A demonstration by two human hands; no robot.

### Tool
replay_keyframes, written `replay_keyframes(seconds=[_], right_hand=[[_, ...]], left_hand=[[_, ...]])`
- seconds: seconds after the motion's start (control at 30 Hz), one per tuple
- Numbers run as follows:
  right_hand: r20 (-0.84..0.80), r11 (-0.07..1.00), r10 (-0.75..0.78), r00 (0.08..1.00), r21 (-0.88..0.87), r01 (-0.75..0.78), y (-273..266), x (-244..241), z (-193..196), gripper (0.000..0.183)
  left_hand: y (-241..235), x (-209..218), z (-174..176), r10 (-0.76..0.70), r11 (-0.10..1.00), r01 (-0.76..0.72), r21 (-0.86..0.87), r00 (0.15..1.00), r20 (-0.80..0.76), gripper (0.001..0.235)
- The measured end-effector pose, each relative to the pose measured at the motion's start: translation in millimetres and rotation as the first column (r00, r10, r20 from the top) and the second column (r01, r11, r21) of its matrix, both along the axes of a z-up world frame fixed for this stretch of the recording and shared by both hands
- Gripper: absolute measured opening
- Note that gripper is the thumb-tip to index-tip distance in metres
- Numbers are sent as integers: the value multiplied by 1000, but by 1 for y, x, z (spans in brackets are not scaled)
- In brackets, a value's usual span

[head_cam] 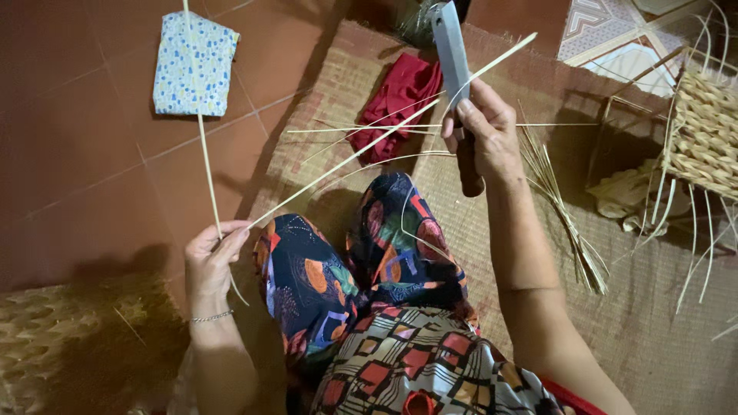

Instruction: The person sits on a mat and uses a large knife to shave thin strips from long bamboo sticks. They hold the sticks with one hand and scrape the blade along the length of the sticks to remove the outer layer, occasionally adjusting their grip.

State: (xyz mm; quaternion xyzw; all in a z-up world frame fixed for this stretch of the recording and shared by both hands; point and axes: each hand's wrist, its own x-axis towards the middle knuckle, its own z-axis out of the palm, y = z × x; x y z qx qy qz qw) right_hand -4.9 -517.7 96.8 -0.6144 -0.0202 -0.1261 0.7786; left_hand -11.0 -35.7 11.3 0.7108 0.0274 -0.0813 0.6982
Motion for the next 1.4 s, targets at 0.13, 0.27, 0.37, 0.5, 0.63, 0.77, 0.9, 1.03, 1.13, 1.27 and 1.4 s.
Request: replay_keyframes(seconds=[0.13, 0.27, 0.37, 0.5, 0.63, 0.77, 0.9, 1.03, 1.13, 1.27, 1.4], right_hand=[[-7, 1000, -18, 1000, -11, 18, -11, -2, 3, 45], [-47, 998, -55, 997, -17, 54, -19, -4, 5, 41], [-63, 987, -124, 990, -110, 116, -31, 0, -4, 38], [-34, 981, -185, 982, -59, 183, -76, 10, -31, 38], [-124, 901, -367, 922, 201, 385, -140, 12, -58, 42], [-103, 886, -398, 911, 214, 412, -127, 9, -59, 43], [-122, 986, -84, 989, 135, 100, -36, -17, -39, 54], [-235, 921, 319, 918, 306, -241, 50, -23, -27, 61], [-216, 834, 496, 841, 387, -392, 91, -14, -25, 62], [-170, 767, 581, 796, 440, -466, 108, -11, -27, 56], [-160, 739, 590, 791, 503, -449, 109, -15, -32, 53]], left_hand=[[8, 0, 1, -11, 1000, 10, 5, 1000, 18, 19], [8, 6, 5, 9, 1000, -9, 13, 1000, 13, 18], [4, 8, 7, 26, 1000, -25, -4, 999, 36, 18], [12, 13, 10, 61, 998, -61, 1, 997, 37, 19], [12, 15, 17, 117, 993, -117, 20, 993, 3, 21], [-20, 29, 12, 136, 979, -131, 155, 990, -23, 22], [-66, 36, 6, -16, 994, 4, 109, 994, 109, 18], [-112, 29, 16, -109, 986, 81, 145, 973, 202, 16], [-138, 22, 32, -193, 966, 129, 226, 938, 289, 13], [-149, 16, 48, -219, 962, 169, 216, 948, 231, 15], [-148, 16, 42, -197, 978, 178, 108, 961, 194, 11]])
